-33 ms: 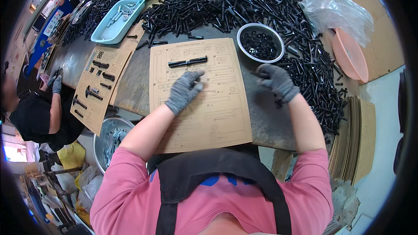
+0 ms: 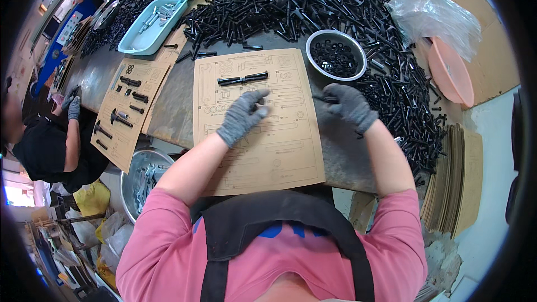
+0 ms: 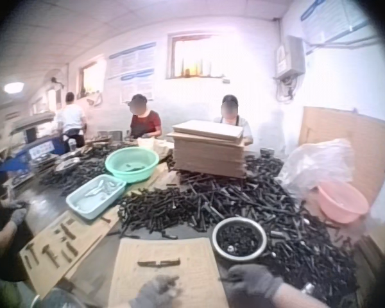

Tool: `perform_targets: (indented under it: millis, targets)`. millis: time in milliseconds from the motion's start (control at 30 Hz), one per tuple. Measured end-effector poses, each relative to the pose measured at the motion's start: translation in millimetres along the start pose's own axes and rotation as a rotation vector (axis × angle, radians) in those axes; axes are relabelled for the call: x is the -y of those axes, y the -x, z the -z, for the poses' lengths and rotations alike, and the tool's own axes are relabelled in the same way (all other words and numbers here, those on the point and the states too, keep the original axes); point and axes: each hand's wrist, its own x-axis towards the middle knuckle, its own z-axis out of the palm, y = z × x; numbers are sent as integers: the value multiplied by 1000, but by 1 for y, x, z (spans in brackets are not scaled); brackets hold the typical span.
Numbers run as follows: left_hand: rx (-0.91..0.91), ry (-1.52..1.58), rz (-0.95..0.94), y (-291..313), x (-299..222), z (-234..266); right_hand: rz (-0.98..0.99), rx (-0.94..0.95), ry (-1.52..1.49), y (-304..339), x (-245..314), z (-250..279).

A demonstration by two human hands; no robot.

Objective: The person assembles small black metal hardware components on a cardboard template at a workbench. They pick up parts from piles and bowls, fit them together by hand, and place the assembled units into designated slots on the template. Another worker is visible across the table performing similar assembly.

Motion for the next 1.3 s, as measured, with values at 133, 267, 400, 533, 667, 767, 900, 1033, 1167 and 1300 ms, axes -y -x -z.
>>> perform_targets:
  millis: [133,267,400,533,667,767,900,1033,1167,1300]
  targets:
    - [155,387,226,-10,-25,-15,37,104,2,-36,41,-36]
    - [129,448,359,-31,-18,0,-56,159,-147,-60,57,-47]
    - [110,243,323,-44,-1,3,-114,207,149,-86,57,-49]
    - [202,-554,97,-47,7,3,-15,34,342,-93,55,-52]
    - [127,-572,-174,-47,11,5,-43,44,424,-79,52,-46]
    - [272,-656,-259,-60,9,0,-16,259,497,-63,59,-59]
    - [437,-822,-179,-79,-4,-10,151,108,599,-46,55,-71]
    - [542,-948,-145,-96,-18,-9,151,-213,357,-25,20,-49]
    - [553,-987,-76,-101,-24,-10,-114,-512,287,3,-35,-3]
    - [516,-1000,-44,-103,-28,-11,-509,-367,702,6,-94,36]
